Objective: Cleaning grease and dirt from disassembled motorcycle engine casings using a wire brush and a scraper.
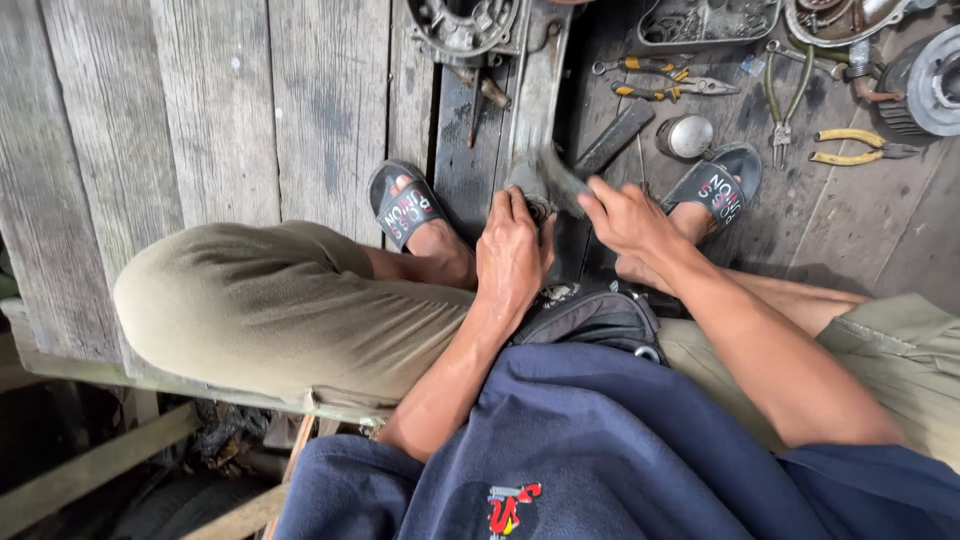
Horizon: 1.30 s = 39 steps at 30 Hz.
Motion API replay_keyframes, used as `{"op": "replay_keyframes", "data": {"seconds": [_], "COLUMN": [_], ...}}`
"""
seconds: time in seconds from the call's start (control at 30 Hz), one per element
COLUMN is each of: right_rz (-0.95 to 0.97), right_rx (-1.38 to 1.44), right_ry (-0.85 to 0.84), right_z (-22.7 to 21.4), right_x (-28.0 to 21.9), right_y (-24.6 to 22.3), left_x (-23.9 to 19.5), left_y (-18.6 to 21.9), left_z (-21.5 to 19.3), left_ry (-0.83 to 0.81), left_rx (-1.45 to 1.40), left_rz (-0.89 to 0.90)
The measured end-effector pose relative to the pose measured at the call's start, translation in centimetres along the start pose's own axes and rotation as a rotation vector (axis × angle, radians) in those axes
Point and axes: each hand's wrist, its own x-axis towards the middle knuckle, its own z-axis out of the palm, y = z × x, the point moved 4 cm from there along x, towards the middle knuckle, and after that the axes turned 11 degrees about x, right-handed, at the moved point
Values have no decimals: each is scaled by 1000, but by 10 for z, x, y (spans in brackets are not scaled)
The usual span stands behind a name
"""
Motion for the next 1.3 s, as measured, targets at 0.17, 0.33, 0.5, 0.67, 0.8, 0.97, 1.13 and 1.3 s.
{"op": "replay_keyframes", "data": {"seconds": [0.17, 0.33, 0.5, 0.67, 0.8, 0.97, 1.13, 1.3], "right_rz": [-54, -111, 93, 600, 417, 423, 485, 547], "right_rx": [-39, 161, -21, -29, 187, 375, 345, 357], "right_ry": [-53, 232, 148, 77, 145, 161, 157, 165], "right_z": [-10, -37, -33, -10, -2, 4, 3, -1], "right_x": [44, 73, 9, -18, 4, 17, 13, 13], "right_y": [-33, -36, 11, 77, 34, 7, 14, 23], "left_x": [-8, -3, -2, 0, -1, 0, -2, 4], "left_y": [-2, -1, 1, 3, 0, -3, -8, -12], "left_z": [5, 2, 0, -9, -4, 6, 10, 6], "left_ry": [-10, -19, -37, -59, -69, -55, -3, 26], "left_rx": [57, -11, 14, 35, 31, 74, 73, 1], "left_rz": [19, 1, 0, -8, -29, -6, 7, 21]}}
